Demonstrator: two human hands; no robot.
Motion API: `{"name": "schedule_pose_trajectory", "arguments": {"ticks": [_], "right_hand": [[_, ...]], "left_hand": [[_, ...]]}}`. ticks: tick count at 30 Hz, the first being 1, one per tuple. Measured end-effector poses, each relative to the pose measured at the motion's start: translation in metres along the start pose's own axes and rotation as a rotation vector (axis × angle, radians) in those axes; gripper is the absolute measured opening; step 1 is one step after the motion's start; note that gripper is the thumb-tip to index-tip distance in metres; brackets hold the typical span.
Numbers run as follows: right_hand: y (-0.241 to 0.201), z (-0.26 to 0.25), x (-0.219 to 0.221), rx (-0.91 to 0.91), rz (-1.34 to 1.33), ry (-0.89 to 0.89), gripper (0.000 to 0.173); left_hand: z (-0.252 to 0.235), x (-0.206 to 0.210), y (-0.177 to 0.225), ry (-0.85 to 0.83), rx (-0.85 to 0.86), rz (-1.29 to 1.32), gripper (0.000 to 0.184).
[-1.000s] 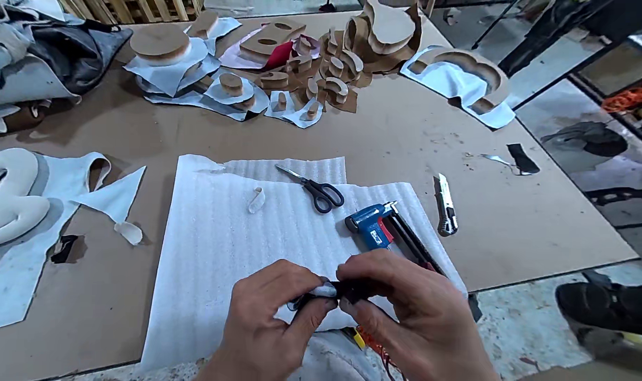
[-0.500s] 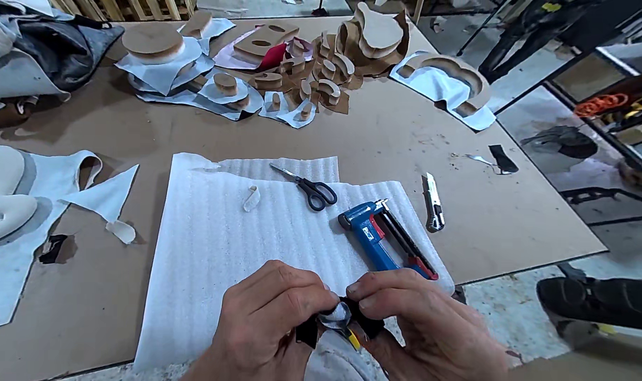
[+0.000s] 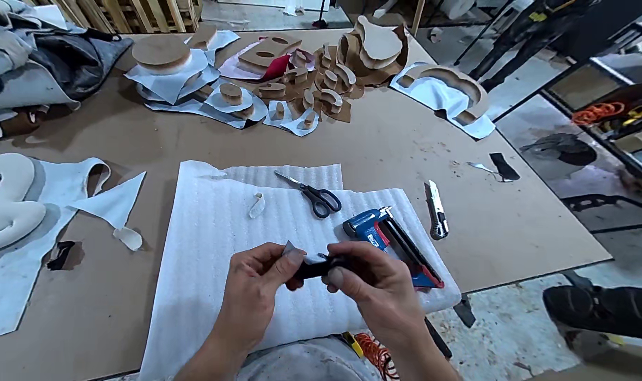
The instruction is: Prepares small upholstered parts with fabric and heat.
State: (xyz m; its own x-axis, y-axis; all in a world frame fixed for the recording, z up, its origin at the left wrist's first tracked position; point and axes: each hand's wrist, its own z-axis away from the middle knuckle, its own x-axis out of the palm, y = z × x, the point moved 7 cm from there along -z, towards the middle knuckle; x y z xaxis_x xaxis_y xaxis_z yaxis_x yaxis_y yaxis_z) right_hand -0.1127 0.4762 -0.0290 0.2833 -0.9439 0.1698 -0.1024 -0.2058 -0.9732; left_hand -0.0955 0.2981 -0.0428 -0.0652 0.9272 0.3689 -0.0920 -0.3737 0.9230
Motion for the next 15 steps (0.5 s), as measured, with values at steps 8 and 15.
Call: {"name": "schedule_pose_trajectory", "arguments": {"ticks": [8,15], "right_hand": [[0.019,-0.016,0.022,0.302,-0.216,0.229,0.017],[0.011,-0.018,0.039,0.021,0.113,0.063,0.052]], "left_hand": [[0.001,-0.025,0.011,-0.062,0.491,-0.488,0.048],[-0.013,-0.038,0.018,-0.110,0.531,-0.359,0.014]]}}
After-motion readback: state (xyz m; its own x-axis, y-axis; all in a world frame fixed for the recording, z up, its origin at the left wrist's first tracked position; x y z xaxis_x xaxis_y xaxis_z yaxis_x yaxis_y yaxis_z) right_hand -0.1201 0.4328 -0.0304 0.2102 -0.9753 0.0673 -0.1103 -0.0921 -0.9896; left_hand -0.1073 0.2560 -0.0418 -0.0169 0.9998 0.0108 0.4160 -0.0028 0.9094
